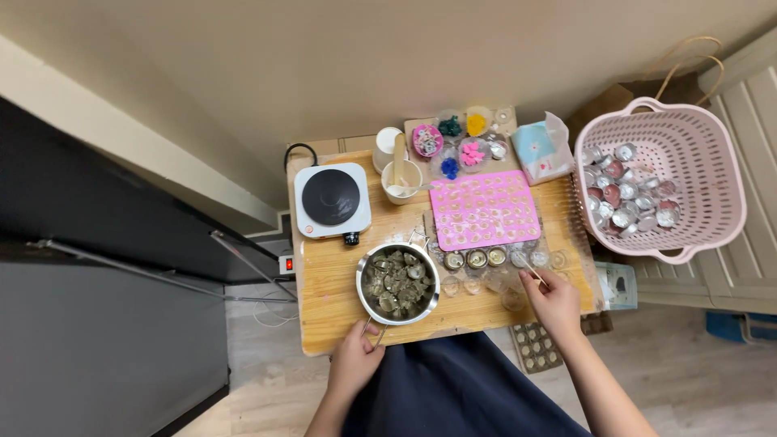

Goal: Attaching wicks to the bottom of glass jars and cleaning the jars with paper towels.

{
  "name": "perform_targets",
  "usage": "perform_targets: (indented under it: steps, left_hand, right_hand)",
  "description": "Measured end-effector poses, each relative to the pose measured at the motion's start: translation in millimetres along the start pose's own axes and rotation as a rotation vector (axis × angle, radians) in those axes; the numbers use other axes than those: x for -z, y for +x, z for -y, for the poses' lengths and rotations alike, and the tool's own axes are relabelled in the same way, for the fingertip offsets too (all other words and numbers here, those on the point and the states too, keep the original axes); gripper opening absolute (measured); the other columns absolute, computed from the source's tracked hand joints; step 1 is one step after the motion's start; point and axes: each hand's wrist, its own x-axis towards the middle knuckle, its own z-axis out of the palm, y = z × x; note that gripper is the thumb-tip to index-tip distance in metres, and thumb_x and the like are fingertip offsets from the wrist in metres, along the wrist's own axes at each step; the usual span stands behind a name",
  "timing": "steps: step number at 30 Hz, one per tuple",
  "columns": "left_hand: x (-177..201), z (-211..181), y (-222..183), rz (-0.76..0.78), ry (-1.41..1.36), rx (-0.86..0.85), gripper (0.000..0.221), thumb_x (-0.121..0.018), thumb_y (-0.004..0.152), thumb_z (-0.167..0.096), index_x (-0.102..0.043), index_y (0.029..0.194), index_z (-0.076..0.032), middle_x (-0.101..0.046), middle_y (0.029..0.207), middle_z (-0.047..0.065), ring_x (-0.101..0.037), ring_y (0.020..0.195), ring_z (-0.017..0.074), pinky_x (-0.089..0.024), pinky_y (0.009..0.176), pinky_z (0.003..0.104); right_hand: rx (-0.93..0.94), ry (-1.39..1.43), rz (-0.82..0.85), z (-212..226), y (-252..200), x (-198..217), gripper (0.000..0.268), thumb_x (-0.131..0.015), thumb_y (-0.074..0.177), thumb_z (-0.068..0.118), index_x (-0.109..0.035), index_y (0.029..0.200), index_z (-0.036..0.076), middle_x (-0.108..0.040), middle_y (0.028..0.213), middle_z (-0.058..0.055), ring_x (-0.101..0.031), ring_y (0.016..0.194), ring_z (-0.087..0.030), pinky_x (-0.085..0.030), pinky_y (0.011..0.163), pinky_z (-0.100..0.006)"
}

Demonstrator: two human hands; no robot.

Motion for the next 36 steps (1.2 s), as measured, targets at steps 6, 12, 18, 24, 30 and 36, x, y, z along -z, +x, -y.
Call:
perform_targets:
  steps: [6, 12, 18, 24, 30, 36]
  left_hand:
    - [8, 13, -5, -0.044, -0.01, -0.132, 0.018, -0.073, 0.076, -0.006, -0.062, 0.089, -0.008, -0.052, 0.054, 0.006, -0.054, 0.051, 0.0177, -0.043, 0.053, 0.034]
    - [48, -18, -14, -0.214, -0.038, -0.198, 0.017, -0.073, 0.075, -0.006, -0.062, 0.087, -0.01, -0.051, 0.053, 0.005, -0.054, 0.05, 0.0171, -0.043, 0.051, 0.034]
    - [90, -33, 22, -0.425, -0.06, -0.187, 0.018, -0.074, 0.076, -0.007, -0.062, 0.09, -0.008, -0.056, 0.056, 0.005, -0.058, 0.052, 0.0169, -0.046, 0.053, 0.033]
    - [119, -38, 54, -0.435, -0.003, -0.2, 0.02, -0.076, 0.077, -0.006, -0.064, 0.093, -0.008, -0.058, 0.058, 0.004, -0.064, 0.056, 0.0147, -0.05, 0.055, 0.033]
    - [118, -52, 70, -0.324, -0.083, -0.108, 0.018, -0.072, 0.079, -0.005, -0.063, 0.095, -0.007, -0.056, 0.064, 0.004, -0.064, 0.058, 0.0145, -0.06, 0.049, 0.032]
    - [126, -70, 66, -0.302, -0.053, -0.052, 0.019, -0.073, 0.08, -0.008, -0.063, 0.096, -0.008, -0.056, 0.066, 0.004, -0.061, 0.057, 0.0164, -0.056, 0.049, 0.035]
  right_hand:
    - [0.046, 0.027, 0.053, 15, 0, -11, 0.031, -0.075, 0.091, 0.033, -0.079, 0.101, 0.004, -0.055, 0.054, -0.008, -0.046, 0.05, -0.012, -0.041, 0.051, -0.031]
    - [0.051, 0.184, 0.074, 44, -3, -16, 0.032, -0.065, 0.097, 0.03, -0.065, 0.111, 0.001, -0.068, 0.072, -0.002, -0.054, 0.055, -0.011, -0.044, 0.053, -0.029]
    - [0.302, 0.223, 0.099, 86, 31, -23, 0.024, -0.063, 0.1, 0.025, -0.058, 0.104, 0.002, -0.062, 0.071, -0.003, -0.054, 0.059, -0.012, -0.044, 0.055, -0.029]
    - [0.66, 0.0, 0.031, 166, 92, -41, 0.025, -0.075, 0.092, 0.03, -0.068, 0.098, 0.007, -0.07, 0.075, -0.01, -0.068, 0.064, -0.025, -0.05, 0.055, -0.036]
    - [0.594, -0.354, 0.162, 216, 119, -71, 0.028, -0.073, 0.092, 0.042, -0.07, 0.093, 0.014, -0.074, 0.072, -0.009, -0.071, 0.067, -0.029, -0.051, 0.056, -0.044]
    - [0.658, -0.375, 0.112, 220, 123, -88, 0.037, -0.076, 0.088, 0.043, -0.066, 0.107, 0.014, -0.074, 0.074, -0.009, -0.071, 0.067, -0.032, -0.051, 0.054, -0.046]
